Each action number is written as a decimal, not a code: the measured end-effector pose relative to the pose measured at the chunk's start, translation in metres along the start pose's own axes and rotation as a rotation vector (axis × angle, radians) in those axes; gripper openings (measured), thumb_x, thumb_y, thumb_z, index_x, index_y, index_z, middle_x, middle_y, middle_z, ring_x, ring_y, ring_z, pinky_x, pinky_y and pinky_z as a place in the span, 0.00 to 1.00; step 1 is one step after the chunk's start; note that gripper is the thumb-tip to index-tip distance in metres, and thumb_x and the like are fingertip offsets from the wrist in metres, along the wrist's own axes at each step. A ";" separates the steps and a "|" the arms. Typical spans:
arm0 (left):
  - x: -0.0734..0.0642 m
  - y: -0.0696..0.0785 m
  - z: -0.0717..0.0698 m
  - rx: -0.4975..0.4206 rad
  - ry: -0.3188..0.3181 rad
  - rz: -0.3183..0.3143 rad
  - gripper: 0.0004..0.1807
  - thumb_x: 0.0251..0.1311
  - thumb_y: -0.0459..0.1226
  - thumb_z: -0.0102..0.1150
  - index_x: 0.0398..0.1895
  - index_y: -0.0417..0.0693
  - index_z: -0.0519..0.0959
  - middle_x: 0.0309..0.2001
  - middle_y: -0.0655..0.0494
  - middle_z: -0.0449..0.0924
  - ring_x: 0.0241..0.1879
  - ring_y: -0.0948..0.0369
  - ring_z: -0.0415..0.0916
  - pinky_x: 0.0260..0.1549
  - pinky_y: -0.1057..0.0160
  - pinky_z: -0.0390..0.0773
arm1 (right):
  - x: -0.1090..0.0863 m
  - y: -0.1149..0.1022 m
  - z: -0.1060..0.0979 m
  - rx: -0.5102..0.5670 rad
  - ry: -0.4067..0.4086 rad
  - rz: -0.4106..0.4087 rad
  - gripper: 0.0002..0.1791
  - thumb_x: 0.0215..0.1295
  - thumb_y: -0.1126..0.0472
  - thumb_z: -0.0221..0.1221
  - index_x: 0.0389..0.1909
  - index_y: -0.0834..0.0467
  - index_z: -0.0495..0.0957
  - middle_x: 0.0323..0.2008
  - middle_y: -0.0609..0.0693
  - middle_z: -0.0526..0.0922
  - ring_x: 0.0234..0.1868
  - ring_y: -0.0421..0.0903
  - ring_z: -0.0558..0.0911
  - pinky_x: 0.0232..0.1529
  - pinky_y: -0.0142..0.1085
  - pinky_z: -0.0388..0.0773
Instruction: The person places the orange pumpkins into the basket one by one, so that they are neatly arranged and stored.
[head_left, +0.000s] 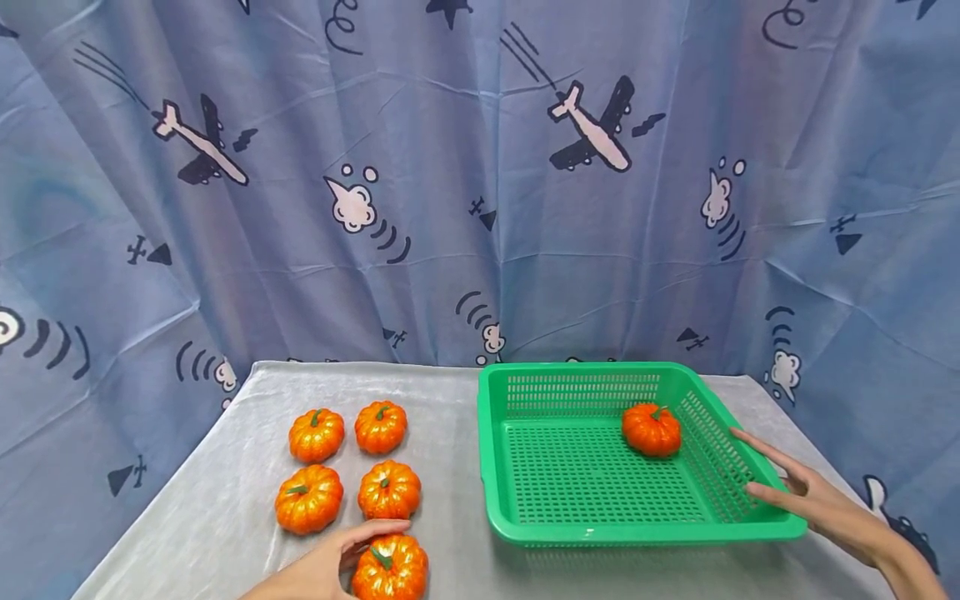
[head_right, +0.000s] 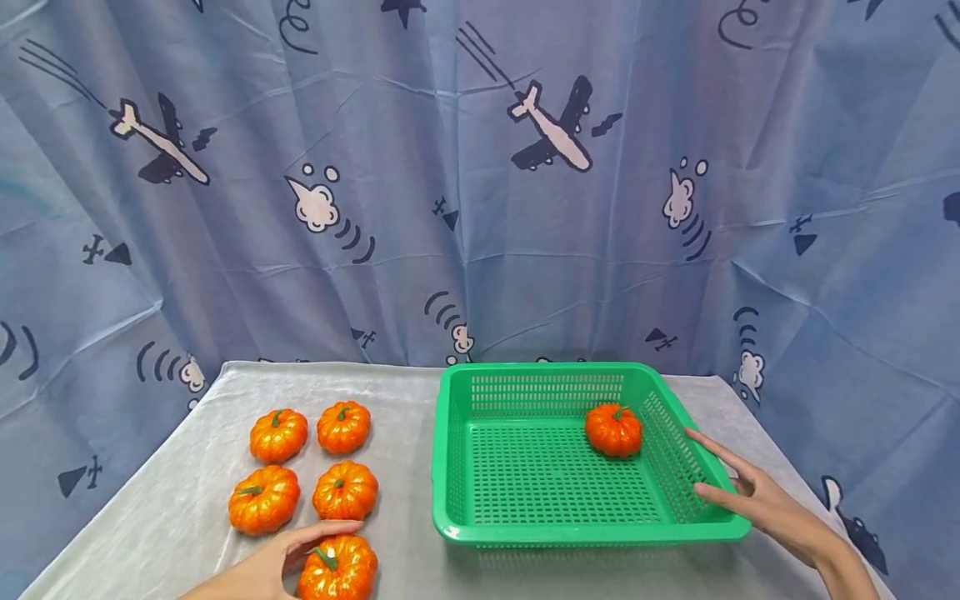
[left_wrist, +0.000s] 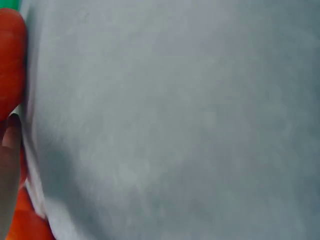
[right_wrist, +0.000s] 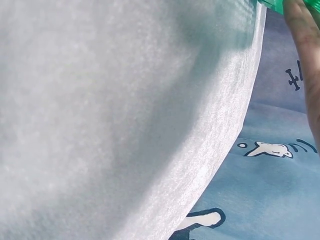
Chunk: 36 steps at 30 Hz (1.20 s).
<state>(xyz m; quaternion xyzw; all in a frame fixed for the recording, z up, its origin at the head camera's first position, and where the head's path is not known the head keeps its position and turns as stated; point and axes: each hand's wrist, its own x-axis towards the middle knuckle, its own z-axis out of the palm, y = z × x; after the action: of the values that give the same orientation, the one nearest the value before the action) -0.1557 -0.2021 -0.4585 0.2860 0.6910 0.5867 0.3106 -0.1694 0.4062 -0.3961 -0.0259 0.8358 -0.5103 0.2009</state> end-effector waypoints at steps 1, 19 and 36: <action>0.002 -0.001 0.001 0.001 -0.011 0.004 0.41 0.51 0.37 0.63 0.68 0.52 0.53 0.63 0.48 0.59 0.56 0.60 0.65 0.50 0.68 0.67 | 0.000 0.000 0.000 0.001 -0.002 -0.002 0.38 0.69 0.55 0.44 0.68 0.39 0.28 0.64 0.65 0.18 0.60 0.76 0.37 0.44 0.56 0.71; 0.014 0.009 0.010 -0.212 -0.095 0.221 0.34 0.53 0.35 0.61 0.60 0.42 0.55 0.58 0.44 0.62 0.54 0.54 0.65 0.52 0.57 0.69 | 0.000 0.000 0.000 -0.023 0.003 -0.027 0.38 0.69 0.56 0.44 0.69 0.42 0.30 0.65 0.63 0.18 0.60 0.76 0.30 0.45 0.61 0.67; 0.037 0.065 0.020 0.207 0.434 0.276 0.34 0.43 0.34 0.68 0.56 0.51 0.66 0.53 0.52 0.69 0.43 0.56 0.72 0.39 0.62 0.76 | -0.001 0.003 0.003 0.015 0.014 -0.020 0.38 0.69 0.55 0.44 0.69 0.41 0.30 0.65 0.65 0.19 0.61 0.74 0.41 0.44 0.52 0.72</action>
<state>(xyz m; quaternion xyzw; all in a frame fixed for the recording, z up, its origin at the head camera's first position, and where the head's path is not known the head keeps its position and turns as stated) -0.1624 -0.1519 -0.4001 0.2752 0.7521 0.5975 0.0413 -0.1672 0.4055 -0.3993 -0.0291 0.8330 -0.5188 0.1901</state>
